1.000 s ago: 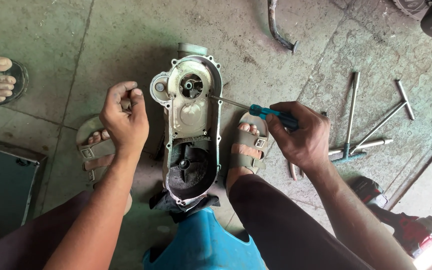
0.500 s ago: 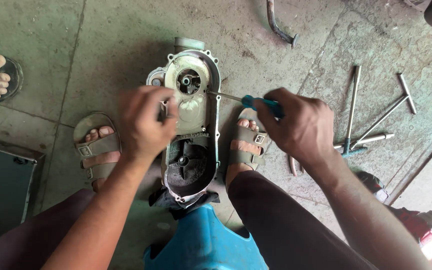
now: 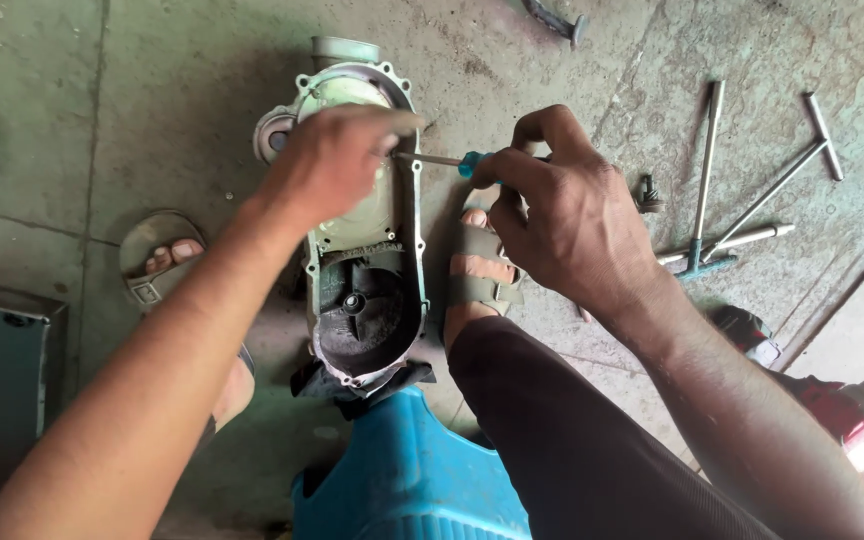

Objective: Dismantling and cleaning a motorcycle engine housing using various hand tools.

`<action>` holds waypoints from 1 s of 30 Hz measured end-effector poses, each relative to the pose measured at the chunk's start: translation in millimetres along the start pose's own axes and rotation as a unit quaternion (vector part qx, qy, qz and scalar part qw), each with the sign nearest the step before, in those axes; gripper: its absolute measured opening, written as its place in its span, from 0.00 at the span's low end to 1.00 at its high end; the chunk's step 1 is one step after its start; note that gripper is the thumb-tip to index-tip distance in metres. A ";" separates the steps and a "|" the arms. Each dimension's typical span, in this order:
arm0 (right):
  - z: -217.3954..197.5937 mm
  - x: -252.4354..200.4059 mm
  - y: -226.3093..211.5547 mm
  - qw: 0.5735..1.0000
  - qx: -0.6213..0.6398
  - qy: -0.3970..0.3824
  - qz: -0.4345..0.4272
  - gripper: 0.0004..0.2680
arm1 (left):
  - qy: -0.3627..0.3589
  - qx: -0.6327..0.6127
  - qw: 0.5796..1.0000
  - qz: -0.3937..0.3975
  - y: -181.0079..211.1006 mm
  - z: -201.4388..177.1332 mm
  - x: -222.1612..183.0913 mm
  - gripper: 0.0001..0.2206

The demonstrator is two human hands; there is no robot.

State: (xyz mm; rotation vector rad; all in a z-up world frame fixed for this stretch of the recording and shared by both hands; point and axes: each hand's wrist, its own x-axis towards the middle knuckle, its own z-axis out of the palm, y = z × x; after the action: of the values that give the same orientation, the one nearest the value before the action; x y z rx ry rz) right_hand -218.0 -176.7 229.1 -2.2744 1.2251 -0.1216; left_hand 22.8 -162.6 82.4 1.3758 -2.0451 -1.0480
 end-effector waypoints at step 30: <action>2.3 -5.5 8.7 0.998 0.036 0.021 0.054 0.09 | -0.001 0.035 0.999 0.012 -5.0 0.0 -6.0 0.15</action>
State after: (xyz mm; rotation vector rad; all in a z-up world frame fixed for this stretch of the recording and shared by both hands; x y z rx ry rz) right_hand -227.0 -175.2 223.7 -2.1482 1.3418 -0.1725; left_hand 28.1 -158.2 78.6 1.3824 -2.1120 -0.9767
